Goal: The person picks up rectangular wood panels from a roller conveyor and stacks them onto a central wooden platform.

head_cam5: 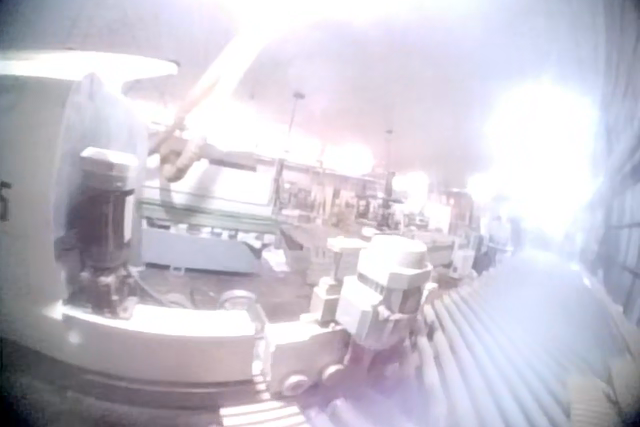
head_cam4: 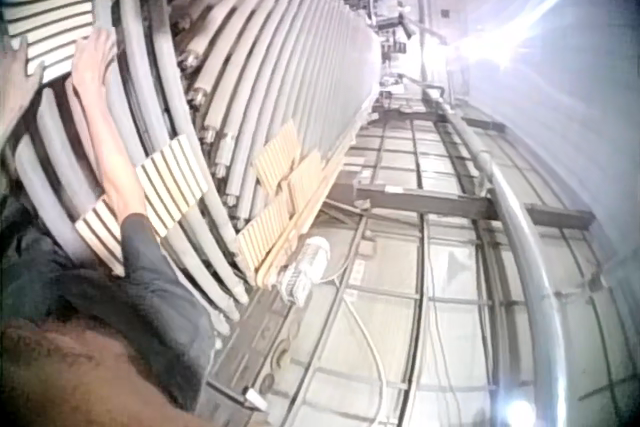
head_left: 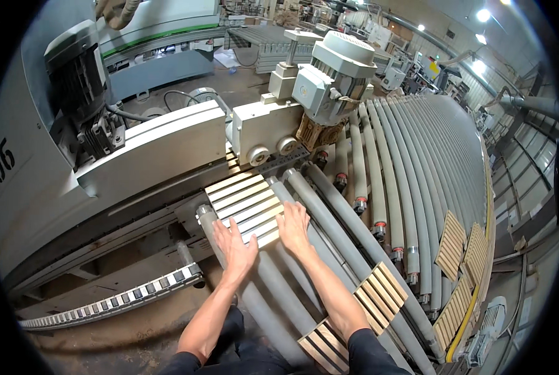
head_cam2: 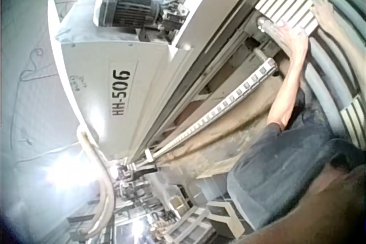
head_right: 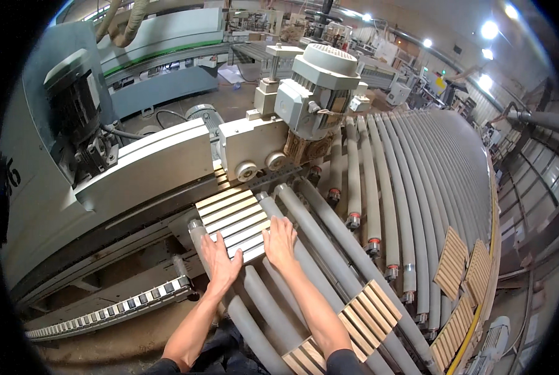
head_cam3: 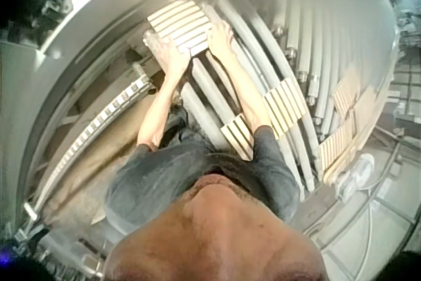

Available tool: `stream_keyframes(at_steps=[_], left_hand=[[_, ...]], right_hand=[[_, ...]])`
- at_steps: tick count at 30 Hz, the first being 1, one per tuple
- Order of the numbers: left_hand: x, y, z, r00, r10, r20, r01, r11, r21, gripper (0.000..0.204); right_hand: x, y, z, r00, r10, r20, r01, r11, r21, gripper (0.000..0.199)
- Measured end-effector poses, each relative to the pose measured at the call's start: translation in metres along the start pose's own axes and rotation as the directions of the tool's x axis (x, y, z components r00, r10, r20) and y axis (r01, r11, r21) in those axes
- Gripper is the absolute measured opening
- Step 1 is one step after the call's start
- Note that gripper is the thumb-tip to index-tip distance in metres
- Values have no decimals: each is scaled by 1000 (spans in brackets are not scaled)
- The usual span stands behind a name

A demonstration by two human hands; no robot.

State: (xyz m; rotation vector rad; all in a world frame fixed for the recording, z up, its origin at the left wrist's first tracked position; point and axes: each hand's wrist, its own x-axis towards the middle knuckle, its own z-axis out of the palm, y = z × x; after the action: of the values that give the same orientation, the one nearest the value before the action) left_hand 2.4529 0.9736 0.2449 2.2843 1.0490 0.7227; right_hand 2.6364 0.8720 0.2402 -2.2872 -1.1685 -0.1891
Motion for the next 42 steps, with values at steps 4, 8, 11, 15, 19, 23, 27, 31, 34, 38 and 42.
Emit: stream_keyframes(at_steps=[4, 8, 11, 15, 19, 23, 27, 31, 34, 38, 42], left_hand=[[15, 30, 28, 999, 18, 38, -17, 999, -33, 95], [30, 62, 54, 994, 42, 101, -31, 993, -112, 93], [44, 71, 73, 995, 35, 95, -17, 982, -186, 91], [41, 84, 74, 990, 68, 125, -30, 957, -289, 88], [23, 74, 36, 974, 51, 221, 81, 832, -549, 59], [0, 46, 12, 678, -24, 734, 656, 470, -590, 43], [-37, 45, -54, 663, 32, 748, 694, 348, -631, 44], [-75, 61, -93, 758, 181, 627, 574, 274, -772, 52], [-100, 83, -120, 830, 267, 490, 374, 385, -844, 52], [-160, 89, -130, 890, 441, 117, -152, 528, -836, 52], [-207, 110, -128, 687, 718, -113, -569, 434, -698, 61]], right_hand=[[17, 29, -10, 999, 21, -51, -22, 999, -38, 56], [25, 66, -21, 997, 40, -68, -49, 989, -137, 56], [20, 71, -26, 985, 165, -51, -168, 983, -68, 59], [-11, 78, -50, 970, 210, -123, -213, 977, -6, 62], [-56, 74, -94, 876, 477, 62, -458, 786, 415, 52], [-115, 71, -110, 786, 593, 177, -578, 600, 553, 50], [-160, -17, -154, 797, 599, 79, -546, 658, 520, 46], [-209, -54, -177, 841, 534, -89, -382, 702, 601, 45], [-232, -51, -196, 871, 473, -134, -195, 582, 789, 49], [-211, -51, -213, 859, 511, 31, -106, 119, 987, 68], [-194, -60, -213, 948, 317, -39, 113, -219, 969, 69]])
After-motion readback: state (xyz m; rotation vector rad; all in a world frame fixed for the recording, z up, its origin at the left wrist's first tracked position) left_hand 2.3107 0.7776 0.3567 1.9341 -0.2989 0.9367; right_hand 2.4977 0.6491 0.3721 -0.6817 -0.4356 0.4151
